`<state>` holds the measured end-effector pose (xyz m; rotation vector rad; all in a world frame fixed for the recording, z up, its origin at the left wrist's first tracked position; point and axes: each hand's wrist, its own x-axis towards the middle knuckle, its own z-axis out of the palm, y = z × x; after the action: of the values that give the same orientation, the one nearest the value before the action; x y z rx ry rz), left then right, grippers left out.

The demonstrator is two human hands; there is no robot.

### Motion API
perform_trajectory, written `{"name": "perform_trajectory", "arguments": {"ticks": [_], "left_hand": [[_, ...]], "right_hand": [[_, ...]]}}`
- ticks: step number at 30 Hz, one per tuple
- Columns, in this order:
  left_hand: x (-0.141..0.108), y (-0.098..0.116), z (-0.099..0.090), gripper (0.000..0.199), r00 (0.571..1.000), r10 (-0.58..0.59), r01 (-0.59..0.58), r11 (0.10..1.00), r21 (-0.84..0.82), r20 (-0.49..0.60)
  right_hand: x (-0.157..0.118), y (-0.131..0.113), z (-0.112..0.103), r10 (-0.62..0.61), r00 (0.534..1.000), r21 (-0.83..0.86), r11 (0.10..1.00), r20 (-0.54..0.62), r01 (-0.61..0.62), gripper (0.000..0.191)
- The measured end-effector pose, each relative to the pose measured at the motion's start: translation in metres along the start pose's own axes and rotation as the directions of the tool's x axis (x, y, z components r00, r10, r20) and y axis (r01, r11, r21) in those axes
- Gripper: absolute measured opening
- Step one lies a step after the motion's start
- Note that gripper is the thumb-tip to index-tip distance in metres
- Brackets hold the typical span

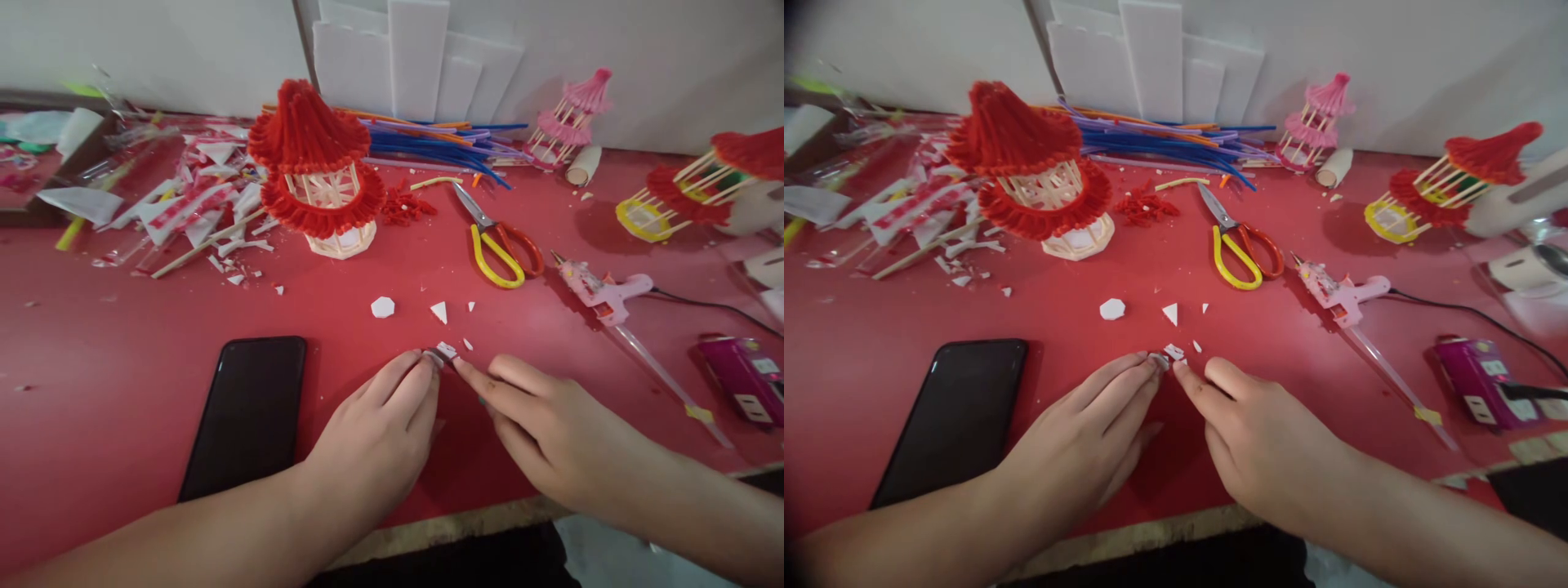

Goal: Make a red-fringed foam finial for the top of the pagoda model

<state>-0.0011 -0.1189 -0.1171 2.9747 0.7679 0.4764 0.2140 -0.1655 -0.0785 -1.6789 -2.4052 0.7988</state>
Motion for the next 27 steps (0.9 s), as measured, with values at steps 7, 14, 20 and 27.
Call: {"name": "perform_trajectory", "arguments": {"ticks": [7,14,20,27], "left_hand": [[-0.001,-0.001,0.0,0.039,1.0,-0.026,0.026,1.0,0.008,-0.016],[0.001,0.003,0.0,0.041,0.999,-0.03,0.03,0.999,0.018,-0.028],[0.002,-0.001,-0.001,0.039,0.999,-0.023,0.023,1.0,-0.004,-0.023],[-0.001,0.0,-0.004,0.036,0.999,-0.007,0.006,1.0,-0.007,-0.049]], "right_hand": [[-0.003,-0.002,0.007,0.015,0.999,0.043,0.999,-0.048,-0.012,0.051],[-0.017,-0.005,0.008,0.044,0.999,0.038,0.998,-0.003,-0.044,0.052],[-0.032,0.001,0.016,0.1,0.994,0.063,0.993,-0.043,-0.097,0.054],[-0.025,0.001,0.018,0.089,0.988,0.063,0.995,-0.129,-0.082,0.057]]}}
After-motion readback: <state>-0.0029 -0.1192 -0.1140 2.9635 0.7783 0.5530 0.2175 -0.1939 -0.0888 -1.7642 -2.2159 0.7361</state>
